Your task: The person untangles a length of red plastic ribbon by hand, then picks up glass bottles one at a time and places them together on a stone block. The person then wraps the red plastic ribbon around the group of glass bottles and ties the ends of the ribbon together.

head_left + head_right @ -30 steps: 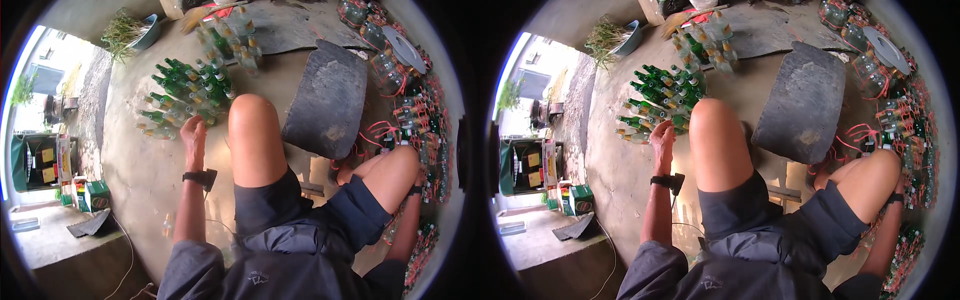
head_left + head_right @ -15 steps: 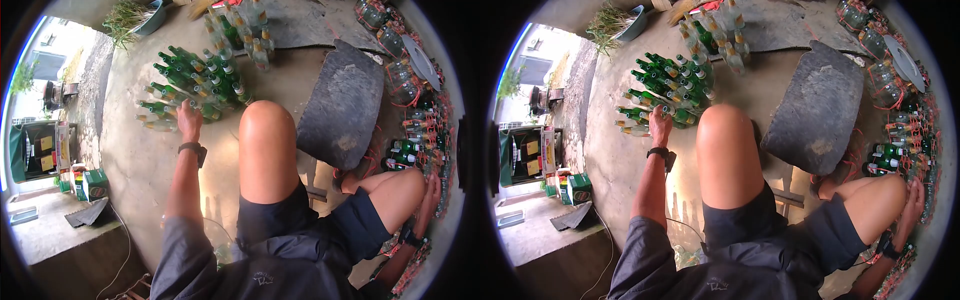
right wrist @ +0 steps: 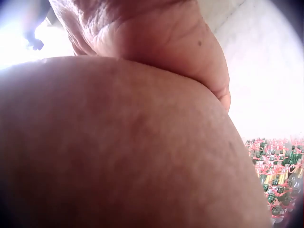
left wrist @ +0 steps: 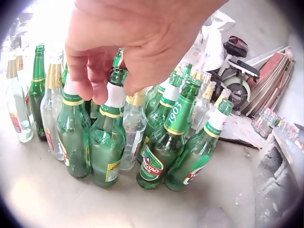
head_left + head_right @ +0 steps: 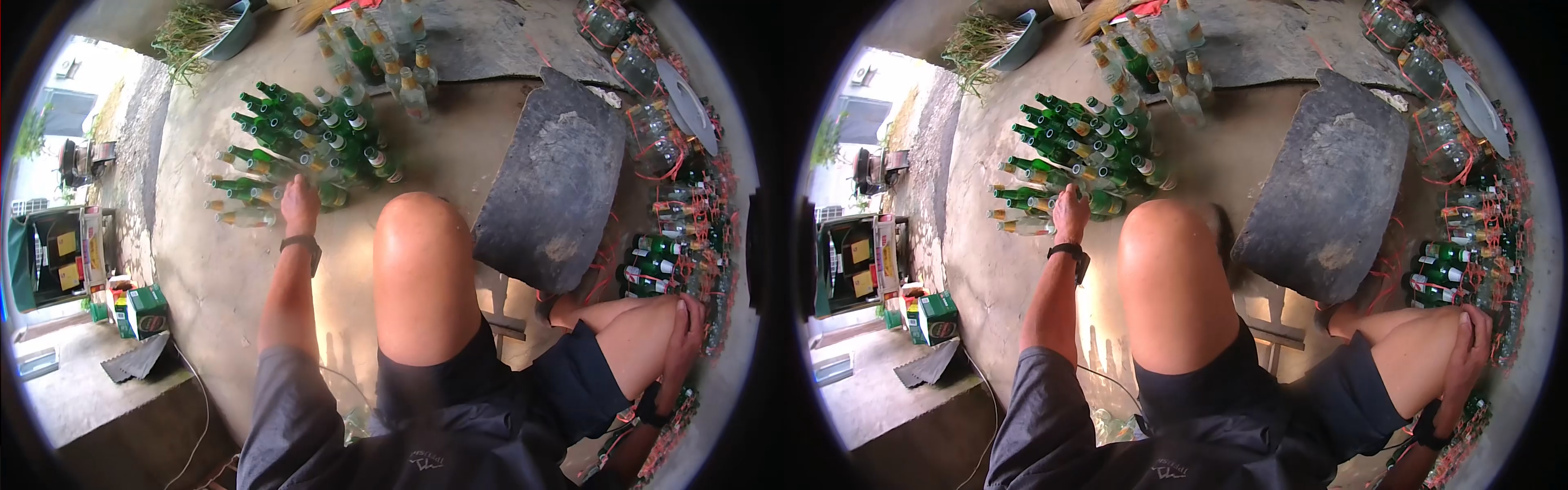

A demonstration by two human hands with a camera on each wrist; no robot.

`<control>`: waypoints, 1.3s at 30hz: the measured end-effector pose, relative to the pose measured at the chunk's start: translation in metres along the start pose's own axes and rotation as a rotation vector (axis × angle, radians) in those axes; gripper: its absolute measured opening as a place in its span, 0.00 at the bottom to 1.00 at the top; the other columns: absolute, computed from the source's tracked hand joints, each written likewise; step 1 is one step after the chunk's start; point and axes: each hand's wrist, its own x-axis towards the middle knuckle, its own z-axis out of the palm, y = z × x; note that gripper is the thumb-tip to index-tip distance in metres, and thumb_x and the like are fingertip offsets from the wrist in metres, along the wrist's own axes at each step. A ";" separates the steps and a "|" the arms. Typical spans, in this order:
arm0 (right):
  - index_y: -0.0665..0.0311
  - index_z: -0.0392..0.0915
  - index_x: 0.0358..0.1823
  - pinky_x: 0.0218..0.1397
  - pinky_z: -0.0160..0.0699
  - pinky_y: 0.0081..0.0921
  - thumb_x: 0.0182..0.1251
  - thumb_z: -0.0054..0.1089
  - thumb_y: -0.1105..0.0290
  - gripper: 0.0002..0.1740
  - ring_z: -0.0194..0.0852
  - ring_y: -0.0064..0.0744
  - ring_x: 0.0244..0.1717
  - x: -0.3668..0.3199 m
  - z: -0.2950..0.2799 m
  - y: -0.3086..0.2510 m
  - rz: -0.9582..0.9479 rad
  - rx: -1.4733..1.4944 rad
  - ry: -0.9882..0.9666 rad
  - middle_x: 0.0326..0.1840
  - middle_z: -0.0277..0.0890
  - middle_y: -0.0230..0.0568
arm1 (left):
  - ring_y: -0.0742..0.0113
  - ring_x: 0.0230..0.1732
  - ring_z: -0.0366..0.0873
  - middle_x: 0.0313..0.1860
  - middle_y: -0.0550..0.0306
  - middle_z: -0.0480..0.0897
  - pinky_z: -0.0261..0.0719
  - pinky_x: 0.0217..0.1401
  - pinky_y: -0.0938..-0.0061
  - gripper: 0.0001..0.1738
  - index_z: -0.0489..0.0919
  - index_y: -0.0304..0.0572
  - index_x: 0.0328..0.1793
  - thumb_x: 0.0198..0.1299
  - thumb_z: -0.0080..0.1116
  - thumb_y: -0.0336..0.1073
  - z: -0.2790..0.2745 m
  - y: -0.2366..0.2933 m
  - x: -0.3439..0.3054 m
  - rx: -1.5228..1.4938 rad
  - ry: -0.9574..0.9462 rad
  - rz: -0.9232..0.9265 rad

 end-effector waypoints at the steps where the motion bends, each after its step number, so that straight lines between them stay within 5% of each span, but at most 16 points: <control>1: 0.71 0.78 0.57 0.68 0.69 0.33 0.82 0.50 0.67 0.15 0.75 0.40 0.60 0.000 0.001 -0.003 0.005 -0.001 0.004 0.55 0.78 0.46 | 0.38 0.54 0.82 0.49 0.38 0.84 0.79 0.56 0.50 0.19 0.80 0.40 0.54 0.59 0.63 0.39 0.001 0.001 0.000 0.019 -0.028 0.008; 13: 0.73 0.78 0.55 0.67 0.70 0.34 0.81 0.51 0.69 0.14 0.76 0.41 0.58 -0.008 0.004 -0.008 0.034 0.104 0.082 0.54 0.77 0.46 | 0.35 0.41 0.85 0.35 0.36 0.86 0.82 0.46 0.47 0.13 0.82 0.35 0.39 0.59 0.62 0.39 -0.025 0.022 -0.034 0.037 -0.007 0.151; 20: 0.71 0.79 0.53 0.67 0.70 0.35 0.79 0.52 0.70 0.12 0.74 0.42 0.58 -0.011 0.005 -0.004 -0.006 0.107 0.117 0.53 0.77 0.46 | 0.36 0.40 0.84 0.36 0.38 0.87 0.81 0.46 0.49 0.18 0.85 0.38 0.42 0.57 0.66 0.46 -0.101 0.060 -0.066 0.004 -0.089 0.237; 28: 0.69 0.80 0.51 0.63 0.73 0.34 0.77 0.55 0.71 0.10 0.79 0.43 0.55 -0.012 -0.001 -0.024 -0.092 0.026 0.176 0.51 0.79 0.45 | 0.38 0.34 0.85 0.29 0.42 0.86 0.81 0.40 0.51 0.13 0.85 0.42 0.33 0.55 0.67 0.45 -0.188 0.145 -0.083 -0.097 0.016 0.476; 39: 0.70 0.80 0.47 0.60 0.76 0.36 0.71 0.59 0.73 0.09 0.79 0.46 0.53 -0.015 -0.001 -0.030 -0.023 0.155 0.233 0.49 0.78 0.46 | 0.38 0.36 0.85 0.29 0.40 0.85 0.82 0.42 0.53 0.16 0.86 0.39 0.37 0.53 0.69 0.46 -0.237 0.304 -0.058 -0.135 0.083 0.794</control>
